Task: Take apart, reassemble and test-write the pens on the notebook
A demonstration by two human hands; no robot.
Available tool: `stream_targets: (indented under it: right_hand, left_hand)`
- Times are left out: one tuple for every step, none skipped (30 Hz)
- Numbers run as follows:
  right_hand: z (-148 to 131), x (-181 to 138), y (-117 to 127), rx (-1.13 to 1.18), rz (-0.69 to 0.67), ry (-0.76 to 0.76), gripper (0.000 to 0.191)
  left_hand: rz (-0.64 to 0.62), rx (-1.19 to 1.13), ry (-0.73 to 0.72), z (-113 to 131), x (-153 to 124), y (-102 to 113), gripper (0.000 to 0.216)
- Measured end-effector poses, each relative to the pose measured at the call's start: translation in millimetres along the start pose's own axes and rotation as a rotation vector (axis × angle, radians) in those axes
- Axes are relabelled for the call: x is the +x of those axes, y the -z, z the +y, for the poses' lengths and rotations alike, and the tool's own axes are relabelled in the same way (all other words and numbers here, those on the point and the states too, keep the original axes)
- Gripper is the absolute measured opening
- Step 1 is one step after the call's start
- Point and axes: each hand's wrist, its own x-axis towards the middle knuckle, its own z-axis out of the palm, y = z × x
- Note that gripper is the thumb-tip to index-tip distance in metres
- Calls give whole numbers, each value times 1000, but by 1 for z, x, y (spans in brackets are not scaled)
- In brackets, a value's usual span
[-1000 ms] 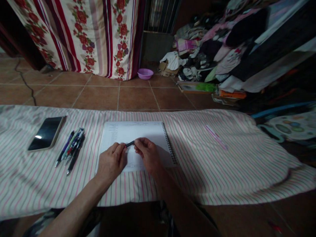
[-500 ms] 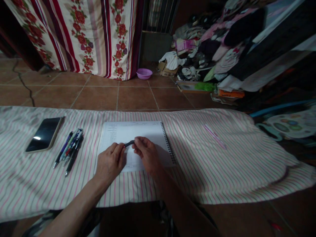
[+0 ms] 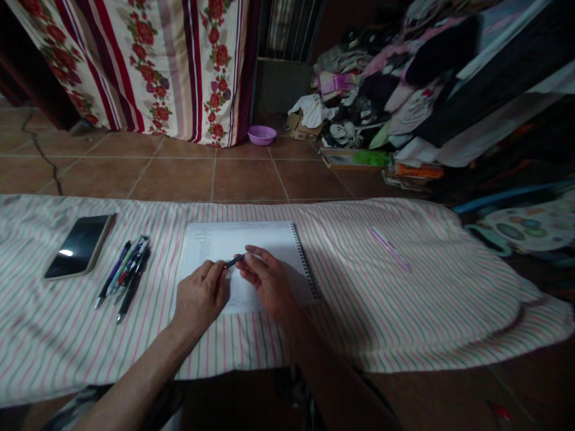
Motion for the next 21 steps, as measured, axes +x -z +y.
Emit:
stream_targets:
  right_hand:
    - [1,0,0,-13,9,3,37]
    - [2,1,1,-31,21,9,34]
    - [3,1,2,-52,31,17,32]
    - [4,2,3,-72,37,26,31]
    - [5,3,4,-89,39,35,29]
    - [5,3,5,-102,39,43,28]
    - [5,3,6,-108,37,47,27]
    - [5,3,6,-110,29,49,26]
    - [5,3,6,-104,16,47,27]
    - [4,3,6,-91,3,44,29]
    - [3,2,6,-74,-10,38,33]
    - [2,1,5,-55,-21,32,37]
    - [2,1,4,-37,-26,26,40]
    - [1,0,4,-21,-25,20,42]
    - [1,0,3,-12,-20,16,41]
    - [1,0,3,-11,-10,15,38]
    - [2,0,3,-16,2,16,35]
    - [3,1,3,-27,17,18,33]
    - [4,2,4,-40,29,21,32]
    - [4,3,4,-54,36,25,31]
    - [5,3,5,-67,39,30,31]
  left_hand:
    - [-4,0,-6,1,0,0,23]
    - [-8,2,-13,1,0,0,23]
    - [-10,5,-19,1,0,0,24]
    - [-9,9,-24,2,0,-1,24]
    - [-8,12,-26,2,0,-1,24]
    - [-7,14,-28,2,0,-1,24]
    - [-6,14,-28,2,0,-1,24]
    - [-4,14,-28,2,0,-1,24]
    - [-4,14,-24,2,0,-1,24]
    - [-6,15,-18,2,0,-1,24]
    - [-6,19,-9,1,0,-1,24]
    - [-5,23,0,1,0,-1,24]
    - [-5,27,6,1,0,-1,24]
    - [-5,30,7,1,0,-1,24]
    - [-3,31,1,1,0,-1,23]
    - [0,30,-7,1,0,-1,23]
    - [0,28,-17,1,0,-1,23]
    - [-2,27,-25,2,0,-1,22]
    - [-3,25,-29,2,0,-1,22]
    - [-5,25,-30,2,0,-1,23]
    - [-9,24,-31,2,0,-1,23]
